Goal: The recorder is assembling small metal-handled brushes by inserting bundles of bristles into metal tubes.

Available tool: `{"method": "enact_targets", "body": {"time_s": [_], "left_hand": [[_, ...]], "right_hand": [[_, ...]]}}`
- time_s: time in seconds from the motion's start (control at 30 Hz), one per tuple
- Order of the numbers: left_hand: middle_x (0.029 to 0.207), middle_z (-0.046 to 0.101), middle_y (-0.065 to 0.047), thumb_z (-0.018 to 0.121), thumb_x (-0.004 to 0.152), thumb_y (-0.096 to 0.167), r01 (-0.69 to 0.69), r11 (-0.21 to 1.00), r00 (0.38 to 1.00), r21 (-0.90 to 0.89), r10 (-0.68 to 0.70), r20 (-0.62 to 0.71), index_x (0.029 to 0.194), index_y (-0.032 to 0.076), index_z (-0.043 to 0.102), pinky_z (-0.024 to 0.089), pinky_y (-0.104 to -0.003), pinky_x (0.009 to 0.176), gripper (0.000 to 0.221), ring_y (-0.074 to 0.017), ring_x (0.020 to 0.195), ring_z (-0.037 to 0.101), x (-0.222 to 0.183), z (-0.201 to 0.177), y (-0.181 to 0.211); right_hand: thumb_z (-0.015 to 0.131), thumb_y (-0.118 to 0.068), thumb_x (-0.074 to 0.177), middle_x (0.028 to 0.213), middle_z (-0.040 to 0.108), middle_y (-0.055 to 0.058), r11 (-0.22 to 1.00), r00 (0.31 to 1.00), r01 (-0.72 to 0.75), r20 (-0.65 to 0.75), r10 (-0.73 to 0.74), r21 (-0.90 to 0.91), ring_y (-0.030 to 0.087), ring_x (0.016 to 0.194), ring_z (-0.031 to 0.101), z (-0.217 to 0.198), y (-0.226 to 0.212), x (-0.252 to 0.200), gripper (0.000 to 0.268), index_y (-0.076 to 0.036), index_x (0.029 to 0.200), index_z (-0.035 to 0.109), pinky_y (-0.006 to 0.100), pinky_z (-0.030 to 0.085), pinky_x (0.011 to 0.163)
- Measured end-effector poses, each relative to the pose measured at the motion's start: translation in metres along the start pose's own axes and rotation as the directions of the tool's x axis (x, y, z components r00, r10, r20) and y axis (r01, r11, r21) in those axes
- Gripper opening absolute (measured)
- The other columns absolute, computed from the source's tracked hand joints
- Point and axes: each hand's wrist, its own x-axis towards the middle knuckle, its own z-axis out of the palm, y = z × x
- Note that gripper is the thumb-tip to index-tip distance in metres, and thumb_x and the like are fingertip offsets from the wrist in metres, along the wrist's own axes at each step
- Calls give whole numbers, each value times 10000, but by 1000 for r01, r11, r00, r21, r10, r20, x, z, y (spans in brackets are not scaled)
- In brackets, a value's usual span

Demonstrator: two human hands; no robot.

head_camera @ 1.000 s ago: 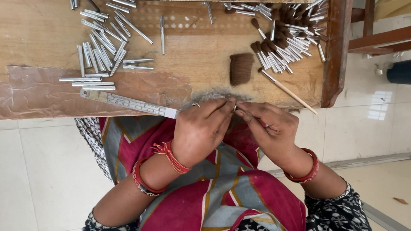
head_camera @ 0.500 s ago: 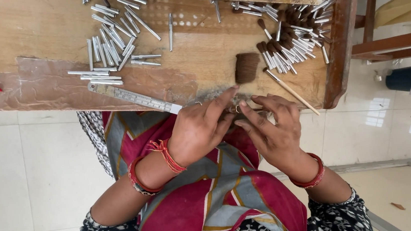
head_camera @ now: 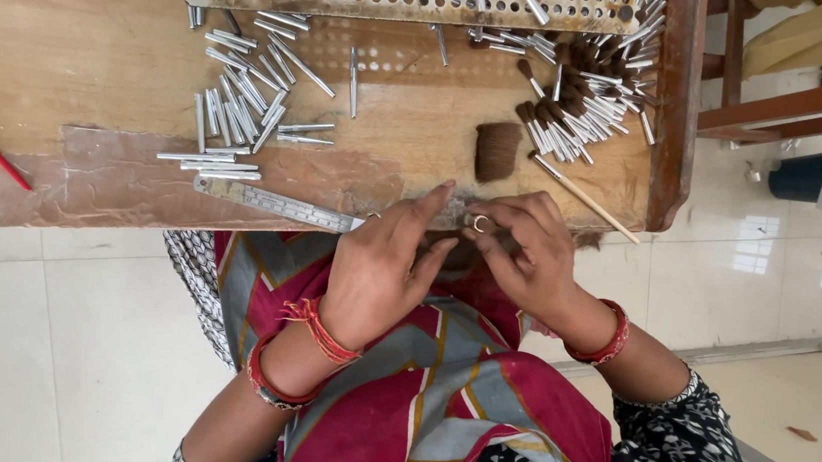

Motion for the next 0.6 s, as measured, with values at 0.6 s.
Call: {"method": "enact_targets", "body": {"time_s": [0.6], "left_hand": [[1048, 704, -133, 805, 919, 181, 15, 999, 993, -45, -20, -114, 1107, 8, 689, 595, -396, 762, 281, -310, 901, 715, -3, 24, -3]], "right_hand": [[769, -17, 815, 1087, 665, 93, 1000, 998, -22, 52, 23, -16, 319, 1103, 575, 2, 8, 2, 365, -61, 1177, 741, 434, 484, 997]]}}
